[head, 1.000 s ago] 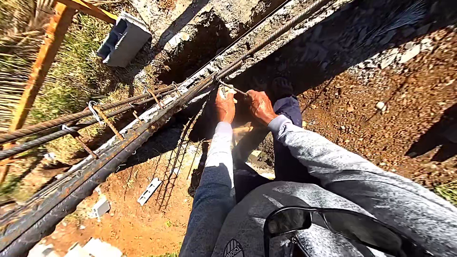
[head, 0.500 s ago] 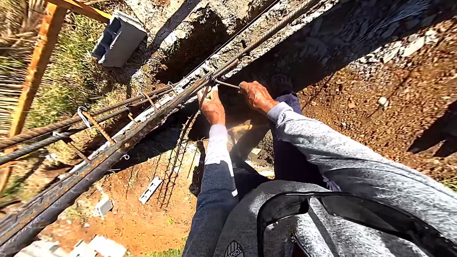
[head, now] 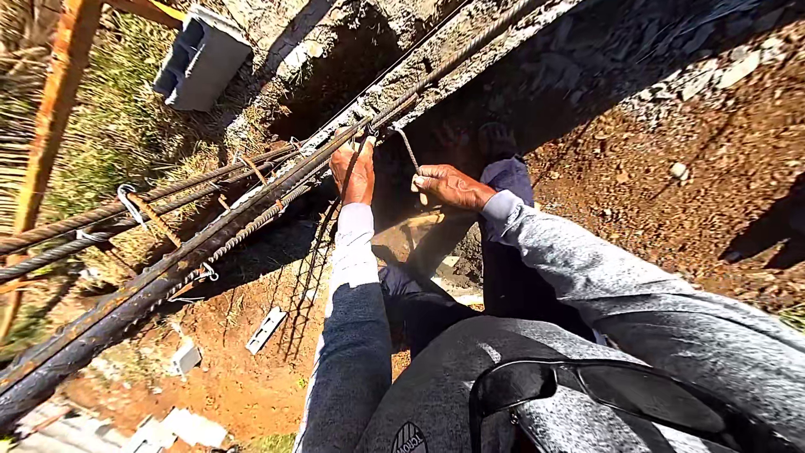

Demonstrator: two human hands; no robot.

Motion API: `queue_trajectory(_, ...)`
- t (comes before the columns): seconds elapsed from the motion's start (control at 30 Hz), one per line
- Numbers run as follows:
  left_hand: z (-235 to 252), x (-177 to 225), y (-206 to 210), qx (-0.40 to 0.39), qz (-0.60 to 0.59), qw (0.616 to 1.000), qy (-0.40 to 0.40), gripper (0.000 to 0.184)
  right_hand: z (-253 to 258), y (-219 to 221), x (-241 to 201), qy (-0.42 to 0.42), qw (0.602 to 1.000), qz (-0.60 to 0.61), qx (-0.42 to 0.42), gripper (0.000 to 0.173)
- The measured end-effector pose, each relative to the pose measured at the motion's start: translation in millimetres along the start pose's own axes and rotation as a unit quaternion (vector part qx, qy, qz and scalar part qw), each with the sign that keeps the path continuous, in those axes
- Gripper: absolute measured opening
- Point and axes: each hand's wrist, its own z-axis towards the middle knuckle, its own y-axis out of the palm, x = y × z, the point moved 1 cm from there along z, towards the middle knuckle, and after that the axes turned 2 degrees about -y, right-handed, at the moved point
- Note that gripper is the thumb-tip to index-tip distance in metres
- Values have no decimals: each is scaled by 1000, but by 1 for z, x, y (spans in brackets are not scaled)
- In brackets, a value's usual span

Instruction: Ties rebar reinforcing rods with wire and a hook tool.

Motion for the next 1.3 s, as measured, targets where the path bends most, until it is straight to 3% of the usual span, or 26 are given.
queue_trajectory(0.13,5,-8,-1,-7,-34,999,28,41,-28,12,-14,53,991,124,-21,34)
queue_trajectory(0.27,-4,-16,-8,-40,-166,985,33,39,-58,28,-20,33,974,215,-63,33)
queue_trajectory(0.37,-40,-11,-17,-115,-349,930,-3,28,-82,42,-31,31,962,261,-77,32)
queue_trajectory(0.47,-81,-9,-32,-234,-461,855,-36,33,-95,52,-46,52,943,309,-114,31)
queue_trajectory(0.53,-103,-11,-37,-239,-484,841,-32,33,-100,63,-52,55,936,318,-139,31)
queue_trajectory(0.63,-126,-22,-39,-177,-510,841,-45,28,-108,84,-60,67,931,317,-171,34)
queue_trajectory(0.7,-143,-34,-46,-135,-481,862,-78,25,-112,98,-68,89,951,253,-151,36)
queue_trajectory(0.8,-172,-68,-59,-111,-392,904,-130,28,-113,119,-78,86,986,-30,-139,40)
queue_trajectory(0.87,-181,-91,-59,-90,-389,905,-149,27,-110,132,-76,86,961,-203,-166,39)
queue_trajectory(0.93,-190,-111,-59,-65,-428,884,-178,28,-111,147,-73,96,938,-287,-171,38)
queue_trajectory(1.0,-205,-129,-65,-49,-485,847,-211,36,-111,159,-69,89,944,-277,-153,38)
queue_trajectory(1.13,-252,-158,-78,-40,-584,777,-233,44,-114,187,-76,108,984,-120,-81,30)
queue_trajectory(1.3,-328,-172,-55,2,-632,751,-192,37,-117,220,-79,75,977,-161,-120,33)
